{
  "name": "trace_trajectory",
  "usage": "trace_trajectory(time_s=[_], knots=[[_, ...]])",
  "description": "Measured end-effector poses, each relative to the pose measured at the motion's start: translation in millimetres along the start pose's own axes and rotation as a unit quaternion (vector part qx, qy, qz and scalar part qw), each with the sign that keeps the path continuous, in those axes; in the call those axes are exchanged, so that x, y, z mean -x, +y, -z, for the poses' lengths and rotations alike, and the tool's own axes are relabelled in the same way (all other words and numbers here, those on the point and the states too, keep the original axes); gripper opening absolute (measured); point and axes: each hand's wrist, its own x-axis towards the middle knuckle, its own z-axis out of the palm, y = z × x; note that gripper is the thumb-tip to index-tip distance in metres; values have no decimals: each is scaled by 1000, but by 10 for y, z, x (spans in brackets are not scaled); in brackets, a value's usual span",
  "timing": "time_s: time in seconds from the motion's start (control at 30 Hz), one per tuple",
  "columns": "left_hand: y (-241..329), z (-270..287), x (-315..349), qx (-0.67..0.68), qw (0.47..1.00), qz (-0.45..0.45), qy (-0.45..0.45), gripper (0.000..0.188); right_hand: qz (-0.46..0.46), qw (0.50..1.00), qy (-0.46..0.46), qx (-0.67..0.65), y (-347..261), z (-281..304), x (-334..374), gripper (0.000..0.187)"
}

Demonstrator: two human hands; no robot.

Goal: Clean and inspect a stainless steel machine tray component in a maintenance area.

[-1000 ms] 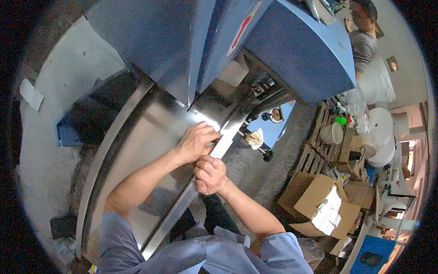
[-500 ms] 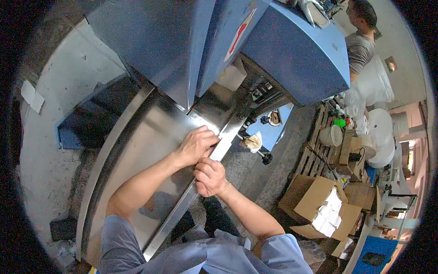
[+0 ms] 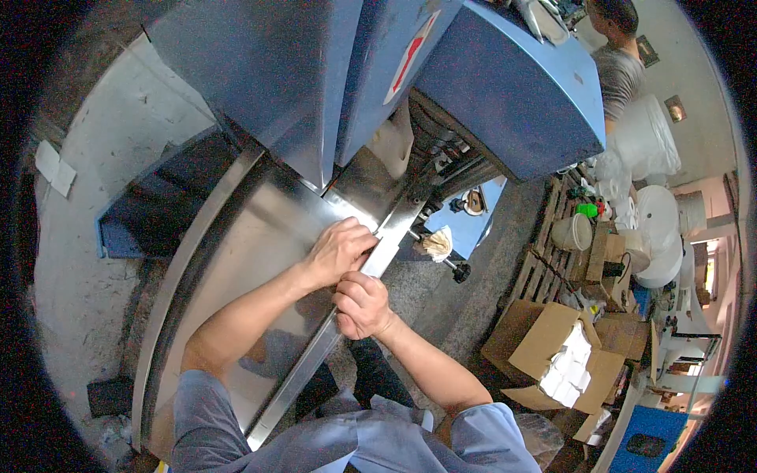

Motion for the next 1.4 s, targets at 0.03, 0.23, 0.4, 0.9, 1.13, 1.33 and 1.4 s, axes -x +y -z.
trace_trajectory(time_s=[0.03,0.23,0.4,0.9,1.13,1.33,1.4], knots=[[4,-7,5,-1,1000,4,9,8,0,1000,0,0,-5,1,-3,25],[8,23,0,1,1000,9,0,10,-1,1000,-3,-2,-9,8,-4,24],[24,1,-7,-3,1000,14,21,10,-5,1000,-5,1,-12,10,-7,24],[-20,-2,3,11,1000,-13,-15,9,-3,1000,-5,-1,-9,14,-12,24],[-25,19,-13,11,1000,1,-1,4,-6,1000,-2,3,-11,13,-20,24],[-41,12,-4,12,1000,-18,-10,3,-6,1000,-4,6,-12,23,-32,24],[-32,-2,-1,11,1000,-19,-7,3,-7,1000,-2,5,-15,14,-18,25]])
